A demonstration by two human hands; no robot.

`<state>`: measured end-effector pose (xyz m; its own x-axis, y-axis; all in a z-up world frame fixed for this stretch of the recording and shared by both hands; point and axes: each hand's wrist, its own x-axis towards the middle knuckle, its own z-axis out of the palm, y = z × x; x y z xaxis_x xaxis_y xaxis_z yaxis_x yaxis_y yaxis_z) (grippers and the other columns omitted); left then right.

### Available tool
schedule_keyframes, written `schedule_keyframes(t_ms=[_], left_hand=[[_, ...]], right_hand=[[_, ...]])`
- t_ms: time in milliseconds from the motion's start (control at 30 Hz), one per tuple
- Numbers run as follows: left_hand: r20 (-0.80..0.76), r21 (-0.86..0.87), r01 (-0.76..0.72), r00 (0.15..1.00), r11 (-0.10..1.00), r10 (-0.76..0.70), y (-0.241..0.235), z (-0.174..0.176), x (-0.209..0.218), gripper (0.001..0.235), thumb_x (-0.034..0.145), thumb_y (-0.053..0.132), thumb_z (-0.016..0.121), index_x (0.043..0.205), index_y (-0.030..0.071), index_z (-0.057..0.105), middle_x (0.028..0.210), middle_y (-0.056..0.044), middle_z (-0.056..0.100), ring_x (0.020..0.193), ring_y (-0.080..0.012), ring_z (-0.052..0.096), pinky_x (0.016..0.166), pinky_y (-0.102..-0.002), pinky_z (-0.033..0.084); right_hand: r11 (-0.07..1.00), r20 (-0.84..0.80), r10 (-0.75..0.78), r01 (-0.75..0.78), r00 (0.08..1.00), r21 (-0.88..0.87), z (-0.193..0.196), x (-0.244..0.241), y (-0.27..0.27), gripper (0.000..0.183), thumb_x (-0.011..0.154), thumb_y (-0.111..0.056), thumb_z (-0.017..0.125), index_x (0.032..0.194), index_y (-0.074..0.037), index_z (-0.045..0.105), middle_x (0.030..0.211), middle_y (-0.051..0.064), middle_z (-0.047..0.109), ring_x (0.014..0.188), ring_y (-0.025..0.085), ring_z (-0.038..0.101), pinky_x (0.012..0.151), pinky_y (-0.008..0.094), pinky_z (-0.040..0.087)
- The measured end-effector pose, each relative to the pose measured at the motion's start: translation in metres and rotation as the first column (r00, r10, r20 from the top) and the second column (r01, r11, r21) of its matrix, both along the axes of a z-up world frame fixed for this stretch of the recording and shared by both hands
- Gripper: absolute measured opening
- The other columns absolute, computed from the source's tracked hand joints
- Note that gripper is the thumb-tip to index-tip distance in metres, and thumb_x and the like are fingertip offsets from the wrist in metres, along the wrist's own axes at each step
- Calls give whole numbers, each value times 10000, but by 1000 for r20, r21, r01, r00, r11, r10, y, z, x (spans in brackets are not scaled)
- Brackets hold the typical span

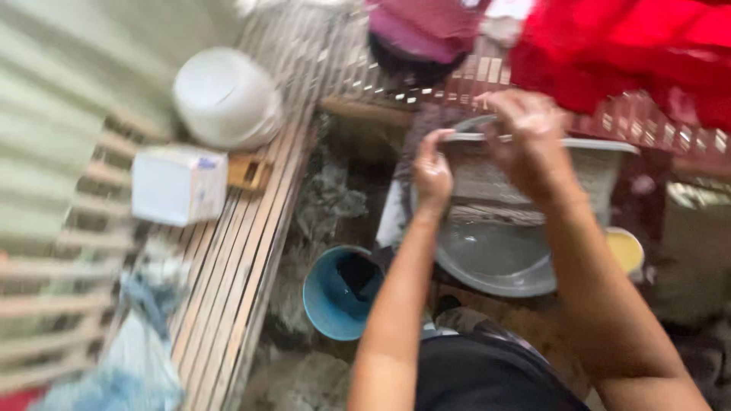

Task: The person washes several plastic baskets by hand in a large metal basin filled with water. They scrub a grey basket, a red basket, and a purple basket, rinsing each one thoroughly before placing them on a bamboo platform to dry.

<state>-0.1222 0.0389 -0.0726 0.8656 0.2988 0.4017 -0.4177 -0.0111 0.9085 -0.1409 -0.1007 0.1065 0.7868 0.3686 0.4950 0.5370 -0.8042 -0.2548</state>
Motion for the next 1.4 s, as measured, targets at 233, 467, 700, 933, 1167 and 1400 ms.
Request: schedule_keyframes(t_ms=[233,467,700,933,1167,1400], left_hand=[[-105,-28,355,929,935,-355,22,-5,86,422,895,-150,426,1184,16,686,1110,-95,703,1088,-183,669,1045,-316,497],[-406,636,176,905,751,131,12,73,58,496,954,418,655,1353,127,616,1361,-158,618,1287,-366,548,1074,-469,449],[-670,610,533,742,587,23,-3,93,-4,1027,772,442,742,1616,236,194,1687,-179,85,1529,-473,42,1101,-766,163],[-638,665,533,769,524,27,-28,89,16,928,783,-21,566,1595,315,269,1708,-25,205,1571,-357,141,1088,-837,130],[-681,626,549,731,554,44,-51,105,3,940,772,-91,557,1589,268,263,1711,-43,154,1574,-378,78,1056,-869,89],[-685,607,532,727,591,49,-43,99,-6,970,750,-39,577,1602,266,228,1712,-71,144,1563,-413,77,1028,-877,118]], right_hand=[[903,-825,-312,416,471,-104,-18,-42,-111,547,833,-426,750,1313,-170,692,1161,73,769,1035,213,723,928,389,526],[802,-747,-24,459,665,383,-80,-90,-46,340,932,-297,686,1167,-52,671,917,130,724,822,225,674,756,369,551],[168,-545,648,598,533,784,-237,-112,44,560,1078,-393,536,1552,-107,458,1093,97,589,964,228,473,829,377,408],[876,-909,223,337,351,345,-401,-75,-6,522,991,-414,532,1315,-19,639,1327,182,649,1215,304,610,1049,454,471],[920,-652,-391,294,649,-259,-423,-66,-21,481,873,-351,633,1229,-28,653,1310,242,620,1161,417,617,949,541,480],[469,-528,-305,607,793,641,-407,29,41,341,957,-191,629,1189,56,588,1144,247,602,1065,391,592,945,495,490]])
